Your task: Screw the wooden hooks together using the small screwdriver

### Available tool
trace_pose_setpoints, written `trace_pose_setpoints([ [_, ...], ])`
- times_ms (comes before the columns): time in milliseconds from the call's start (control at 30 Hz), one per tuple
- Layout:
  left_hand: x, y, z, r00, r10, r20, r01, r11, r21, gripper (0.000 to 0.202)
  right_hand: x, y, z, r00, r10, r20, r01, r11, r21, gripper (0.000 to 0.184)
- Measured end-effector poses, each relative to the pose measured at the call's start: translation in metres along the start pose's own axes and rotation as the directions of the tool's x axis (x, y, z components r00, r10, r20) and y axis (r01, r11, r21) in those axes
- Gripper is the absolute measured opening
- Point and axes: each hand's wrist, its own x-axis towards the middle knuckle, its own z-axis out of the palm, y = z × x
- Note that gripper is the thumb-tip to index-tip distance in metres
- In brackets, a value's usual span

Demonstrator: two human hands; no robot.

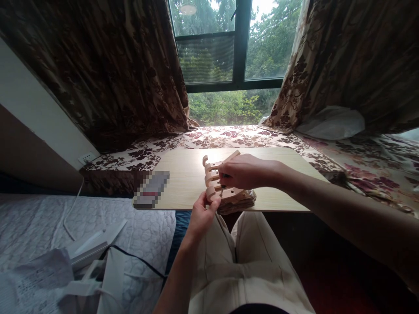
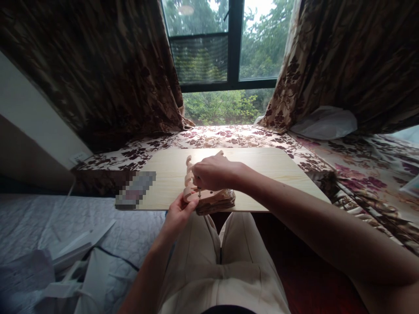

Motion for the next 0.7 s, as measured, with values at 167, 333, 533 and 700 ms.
trace_pose_setpoints([
  [167,-0.0003,0.0040,0.0007,1.000,0.006,0.010,-0.006,1.000,-0.006,0.038,-0.0008,-0.0031,-0.0031,0.999,-0.032,-0.003,0.032,0.999,0.015,0.021],
  [333,-0.0011,0.0021,0.0008,1.000,-0.001,0.006,0.001,1.000,-0.004,0.037,0.0015,-0.0057,-0.0007,0.996,-0.083,-0.021,0.083,0.997,-0.004,0.018],
  [533,-0.0010,0.0015,0.0007,1.000,-0.002,-0.001,0.002,1.000,-0.006,0.037,0.0053,-0.0032,0.0007,1.000,-0.016,0.009,0.016,0.999,-0.035,0.026],
  [700,-0.0020,0.0052,0.0003,1.000,-0.003,-0.001,0.003,1.000,-0.007,0.037,0.0010,-0.0092,-0.0045,0.999,-0.052,0.005,0.052,0.998,-0.040,0.022],
])
